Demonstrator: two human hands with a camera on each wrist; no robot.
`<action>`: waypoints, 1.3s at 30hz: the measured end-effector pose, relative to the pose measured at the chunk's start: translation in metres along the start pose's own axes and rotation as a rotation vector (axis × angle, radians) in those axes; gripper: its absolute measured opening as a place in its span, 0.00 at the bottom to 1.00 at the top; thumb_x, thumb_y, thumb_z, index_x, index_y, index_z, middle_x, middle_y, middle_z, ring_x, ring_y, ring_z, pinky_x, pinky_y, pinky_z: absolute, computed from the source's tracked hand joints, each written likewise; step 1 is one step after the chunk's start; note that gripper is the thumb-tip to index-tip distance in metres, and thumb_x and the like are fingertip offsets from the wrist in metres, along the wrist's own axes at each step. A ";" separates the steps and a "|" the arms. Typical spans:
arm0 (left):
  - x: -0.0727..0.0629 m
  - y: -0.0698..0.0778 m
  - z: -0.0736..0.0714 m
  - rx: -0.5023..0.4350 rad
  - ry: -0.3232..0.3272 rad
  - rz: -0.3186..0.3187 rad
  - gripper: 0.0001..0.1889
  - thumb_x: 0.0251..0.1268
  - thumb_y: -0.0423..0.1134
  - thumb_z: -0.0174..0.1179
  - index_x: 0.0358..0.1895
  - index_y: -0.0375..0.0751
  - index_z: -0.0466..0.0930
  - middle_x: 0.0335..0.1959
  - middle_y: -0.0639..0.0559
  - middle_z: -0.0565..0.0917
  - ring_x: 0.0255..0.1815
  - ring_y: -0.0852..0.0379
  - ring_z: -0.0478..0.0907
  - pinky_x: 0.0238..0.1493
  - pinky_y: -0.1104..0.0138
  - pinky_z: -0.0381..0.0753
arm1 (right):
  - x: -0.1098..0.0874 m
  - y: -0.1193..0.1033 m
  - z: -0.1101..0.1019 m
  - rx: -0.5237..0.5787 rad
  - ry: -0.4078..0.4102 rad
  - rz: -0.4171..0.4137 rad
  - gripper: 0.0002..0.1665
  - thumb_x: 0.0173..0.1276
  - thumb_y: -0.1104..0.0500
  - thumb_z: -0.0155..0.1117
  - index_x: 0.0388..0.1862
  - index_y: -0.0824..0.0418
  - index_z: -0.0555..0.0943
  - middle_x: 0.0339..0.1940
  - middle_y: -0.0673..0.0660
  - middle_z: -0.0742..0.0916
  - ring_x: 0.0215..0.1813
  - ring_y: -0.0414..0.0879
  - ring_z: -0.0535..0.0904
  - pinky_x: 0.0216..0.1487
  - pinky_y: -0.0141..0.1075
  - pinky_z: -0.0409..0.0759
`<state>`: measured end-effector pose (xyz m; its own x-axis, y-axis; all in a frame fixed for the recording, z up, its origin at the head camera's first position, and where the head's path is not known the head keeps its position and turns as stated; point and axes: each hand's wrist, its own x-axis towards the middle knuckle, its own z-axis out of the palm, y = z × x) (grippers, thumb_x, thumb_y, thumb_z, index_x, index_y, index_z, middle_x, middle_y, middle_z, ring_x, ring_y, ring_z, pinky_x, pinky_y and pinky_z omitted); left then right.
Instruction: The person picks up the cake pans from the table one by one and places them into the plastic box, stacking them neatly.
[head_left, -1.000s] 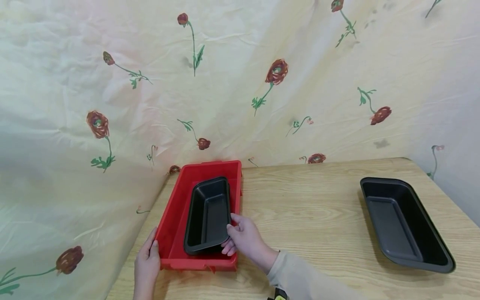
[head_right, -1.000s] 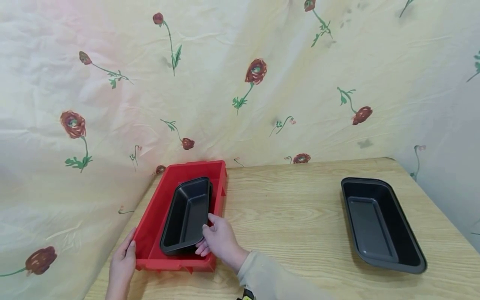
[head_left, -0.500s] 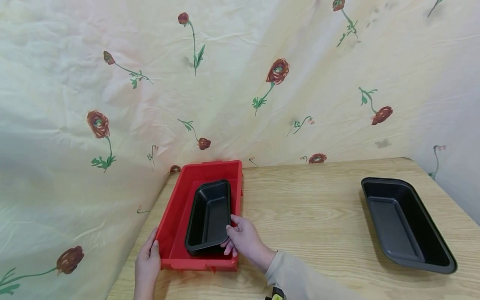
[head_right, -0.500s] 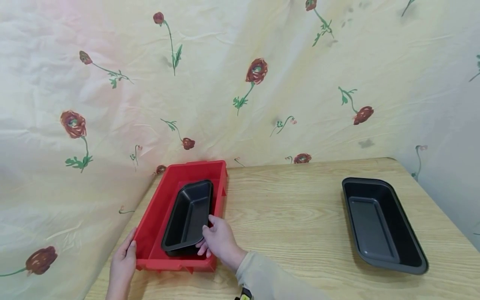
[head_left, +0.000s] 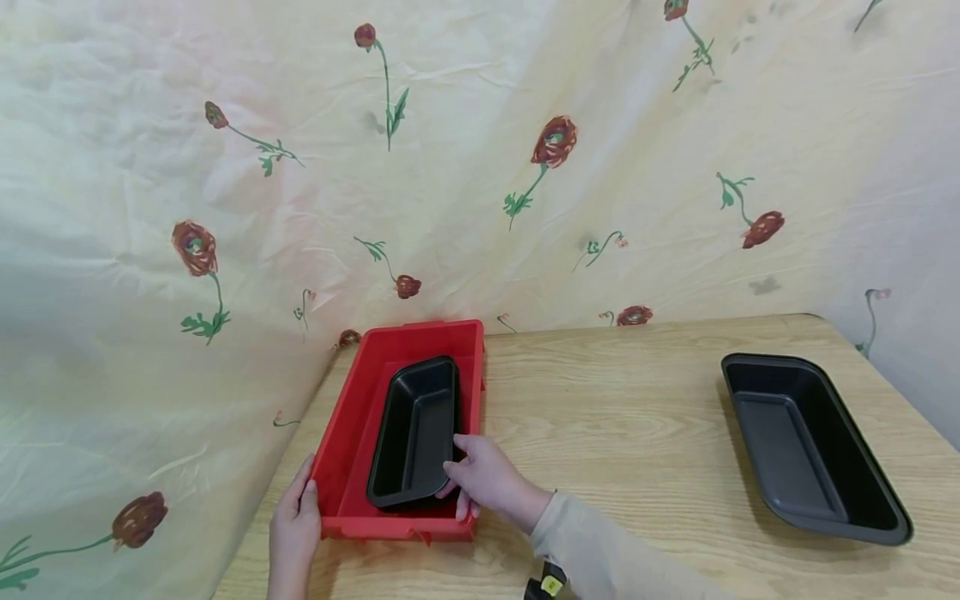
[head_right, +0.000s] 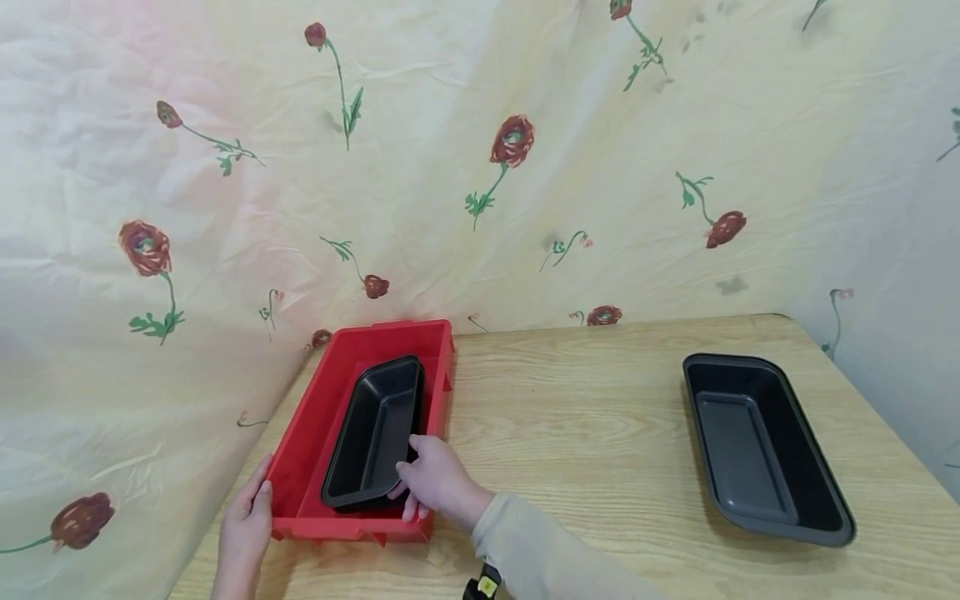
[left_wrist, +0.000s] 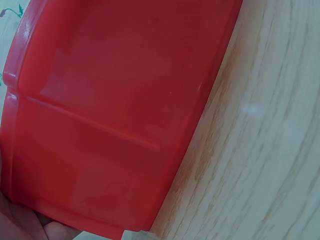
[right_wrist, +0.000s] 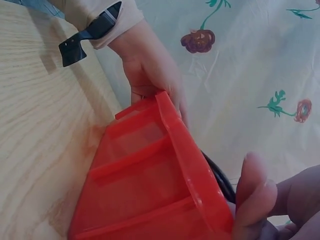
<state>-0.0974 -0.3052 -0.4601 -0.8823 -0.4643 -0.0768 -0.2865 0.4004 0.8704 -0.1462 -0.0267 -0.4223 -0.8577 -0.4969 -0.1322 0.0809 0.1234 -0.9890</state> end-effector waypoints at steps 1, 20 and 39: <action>0.000 0.000 0.000 -0.001 0.001 -0.004 0.27 0.86 0.33 0.39 0.83 0.43 0.54 0.80 0.32 0.58 0.78 0.29 0.57 0.71 0.39 0.65 | 0.000 0.000 0.000 -0.006 -0.005 0.003 0.38 0.79 0.68 0.56 0.78 0.82 0.51 0.29 0.59 0.90 0.12 0.39 0.76 0.12 0.27 0.72; 0.001 0.000 0.001 -0.004 -0.007 -0.004 0.27 0.86 0.34 0.38 0.83 0.43 0.53 0.81 0.32 0.57 0.78 0.30 0.56 0.72 0.39 0.65 | -0.002 -0.005 -0.001 -0.089 -0.049 0.031 0.38 0.76 0.69 0.60 0.76 0.83 0.56 0.36 0.61 0.90 0.13 0.40 0.78 0.10 0.27 0.71; 0.000 0.001 0.002 -0.006 0.001 -0.035 0.28 0.87 0.35 0.37 0.84 0.46 0.51 0.82 0.35 0.55 0.79 0.31 0.54 0.71 0.39 0.65 | -0.024 -0.005 -0.005 -0.168 0.002 -0.096 0.31 0.75 0.68 0.60 0.73 0.78 0.68 0.26 0.60 0.86 0.18 0.50 0.82 0.16 0.33 0.77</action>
<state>-0.0987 -0.3033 -0.4606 -0.8714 -0.4787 -0.1068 -0.3149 0.3791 0.8701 -0.1286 -0.0111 -0.4134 -0.8582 -0.5119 -0.0374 -0.0872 0.2173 -0.9722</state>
